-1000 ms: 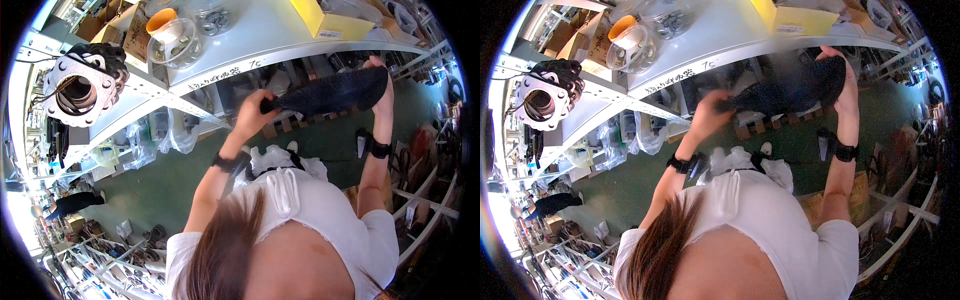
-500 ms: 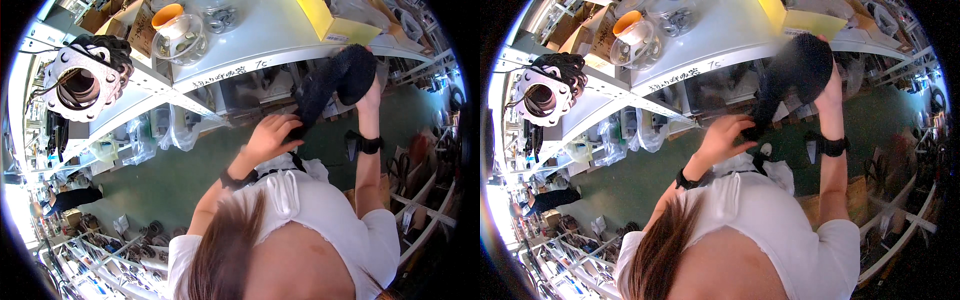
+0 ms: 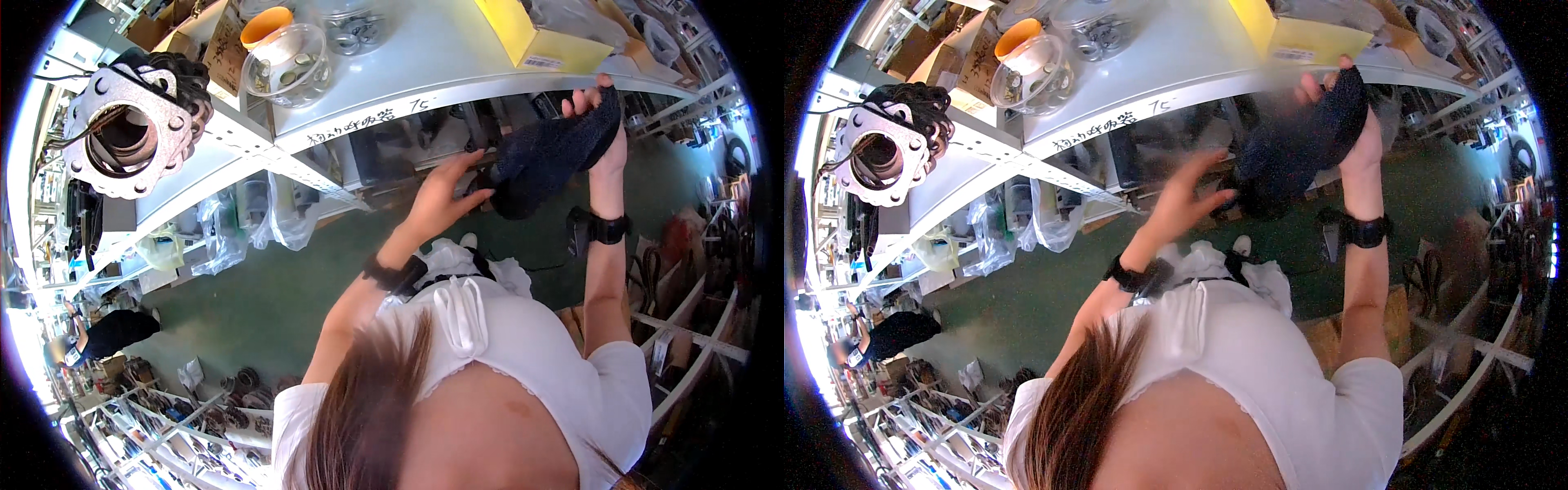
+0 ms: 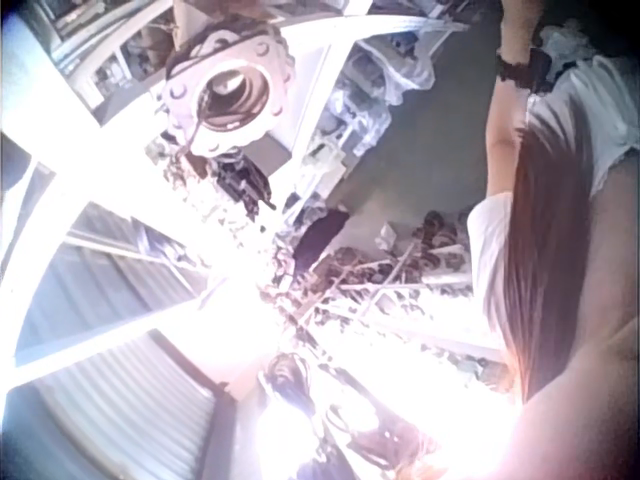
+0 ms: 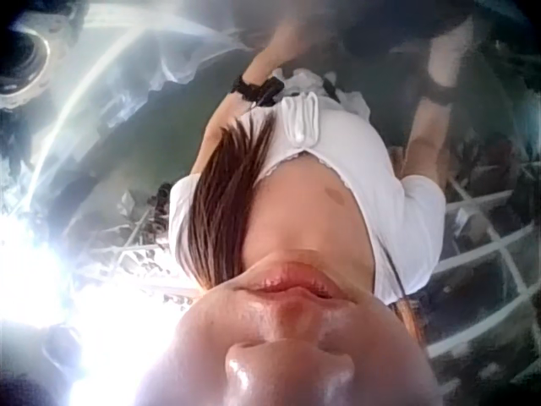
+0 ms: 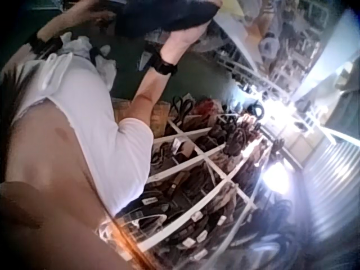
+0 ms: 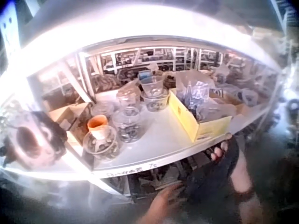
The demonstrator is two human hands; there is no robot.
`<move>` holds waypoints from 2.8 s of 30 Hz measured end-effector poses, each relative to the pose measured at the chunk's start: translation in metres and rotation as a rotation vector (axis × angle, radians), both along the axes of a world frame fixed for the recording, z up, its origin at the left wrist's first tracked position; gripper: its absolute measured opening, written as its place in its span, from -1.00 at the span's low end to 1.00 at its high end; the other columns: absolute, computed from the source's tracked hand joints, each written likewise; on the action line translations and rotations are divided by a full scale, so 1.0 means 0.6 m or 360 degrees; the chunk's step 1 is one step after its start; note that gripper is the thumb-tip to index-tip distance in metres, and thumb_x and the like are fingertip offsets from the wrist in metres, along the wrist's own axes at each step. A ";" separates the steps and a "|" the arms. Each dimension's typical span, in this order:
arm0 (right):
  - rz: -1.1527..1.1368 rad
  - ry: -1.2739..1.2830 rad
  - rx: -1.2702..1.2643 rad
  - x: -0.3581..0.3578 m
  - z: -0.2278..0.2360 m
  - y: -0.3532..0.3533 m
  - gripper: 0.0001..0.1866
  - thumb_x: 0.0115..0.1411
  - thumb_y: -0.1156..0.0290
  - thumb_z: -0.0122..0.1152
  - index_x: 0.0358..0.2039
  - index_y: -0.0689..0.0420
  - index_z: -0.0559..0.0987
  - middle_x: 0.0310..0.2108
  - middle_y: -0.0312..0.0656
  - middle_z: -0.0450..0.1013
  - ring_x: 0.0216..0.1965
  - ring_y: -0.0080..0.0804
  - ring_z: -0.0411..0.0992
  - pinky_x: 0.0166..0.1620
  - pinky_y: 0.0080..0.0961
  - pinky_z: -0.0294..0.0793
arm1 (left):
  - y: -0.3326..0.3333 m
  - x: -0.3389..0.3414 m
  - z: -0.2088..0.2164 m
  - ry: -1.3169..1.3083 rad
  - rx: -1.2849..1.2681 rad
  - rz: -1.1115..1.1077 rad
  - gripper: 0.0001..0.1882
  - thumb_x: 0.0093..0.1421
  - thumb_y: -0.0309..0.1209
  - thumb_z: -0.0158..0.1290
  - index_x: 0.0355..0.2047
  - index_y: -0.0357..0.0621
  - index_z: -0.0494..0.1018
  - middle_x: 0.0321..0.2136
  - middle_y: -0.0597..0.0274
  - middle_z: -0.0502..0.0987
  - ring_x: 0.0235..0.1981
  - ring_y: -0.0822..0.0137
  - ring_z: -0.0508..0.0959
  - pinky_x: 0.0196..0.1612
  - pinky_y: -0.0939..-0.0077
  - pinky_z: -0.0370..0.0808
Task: The person wipes a metal mechanical component, a black plastic part, and a metal shelf with a cloth.
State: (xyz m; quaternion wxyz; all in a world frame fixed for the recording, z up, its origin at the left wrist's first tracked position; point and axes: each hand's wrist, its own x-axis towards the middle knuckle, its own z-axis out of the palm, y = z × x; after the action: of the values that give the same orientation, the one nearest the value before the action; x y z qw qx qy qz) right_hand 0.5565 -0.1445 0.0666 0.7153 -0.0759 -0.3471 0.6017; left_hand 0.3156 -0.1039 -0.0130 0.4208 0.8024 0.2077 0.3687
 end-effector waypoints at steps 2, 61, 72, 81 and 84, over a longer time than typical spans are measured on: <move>-0.0229 -0.0144 -0.0202 -0.021 0.015 -0.009 -0.76 0.19 0.35 -0.14 -0.11 0.00 0.31 -0.42 -0.36 0.29 -0.21 -0.35 0.37 -0.03 -0.29 0.30 | 0.000 0.011 0.001 -0.0054 -0.0026 -0.0112 -0.48 -0.07 -0.34 0.14 -0.09 -0.23 0.27 -0.16 0.00 0.37 -0.16 0.04 0.39 -0.14 0.36 0.34; -0.1000 -0.2084 -0.0655 -0.074 -0.143 0.002 -0.75 0.04 0.54 0.07 -0.21 0.18 0.39 -0.28 -0.22 0.37 -0.32 -0.50 0.38 -0.27 -0.61 0.37 | 0.122 -0.090 0.055 -0.0848 -0.2197 -0.0513 -0.72 0.16 -0.38 -0.18 -0.20 -0.28 0.36 -0.23 0.18 0.46 -0.20 0.33 0.43 -0.06 0.47 0.28; -0.0833 -0.2707 -0.0228 -0.226 -0.090 -0.063 -0.76 -0.05 0.28 0.22 -0.42 0.12 0.43 -0.79 -0.29 0.30 -0.75 -0.46 0.33 -0.60 -0.55 0.31 | 0.099 -0.092 0.044 -0.1292 -0.2075 -0.0624 -0.68 0.19 -0.34 -0.22 -0.11 -0.23 0.33 -0.12 0.16 0.41 -0.05 0.27 0.36 0.06 0.36 0.22; -0.1913 -0.2045 -0.0117 -0.176 -0.108 -0.072 -0.79 0.03 0.57 0.05 -0.26 0.26 0.39 -0.34 -0.03 0.42 -0.36 -0.21 0.44 -0.34 -0.48 0.40 | 0.057 -0.129 0.028 -0.1321 -0.1945 -0.0414 -0.75 0.12 -0.38 -0.11 -0.20 -0.15 0.40 -0.13 0.19 0.42 -0.03 0.28 0.34 0.06 0.29 0.19; -0.2021 -0.1814 -0.0103 -0.172 -0.123 -0.068 -0.79 0.05 0.59 -0.01 -0.24 0.25 0.38 -0.25 -0.05 0.39 -0.22 -0.22 0.39 -0.18 -0.50 0.35 | 0.045 -0.134 0.015 -0.1168 -0.2100 -0.0389 -0.87 0.11 -0.39 -0.07 -0.37 -0.12 0.43 -0.35 0.32 0.50 -0.23 0.36 0.45 -0.12 0.47 0.33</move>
State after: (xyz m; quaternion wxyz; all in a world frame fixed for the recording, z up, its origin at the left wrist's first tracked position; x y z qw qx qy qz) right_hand 0.4532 -0.1855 -0.0073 0.6305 -0.5677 -0.5282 -0.0339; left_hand 0.2352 -0.0767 -0.0038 0.8927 0.2282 0.1415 0.3620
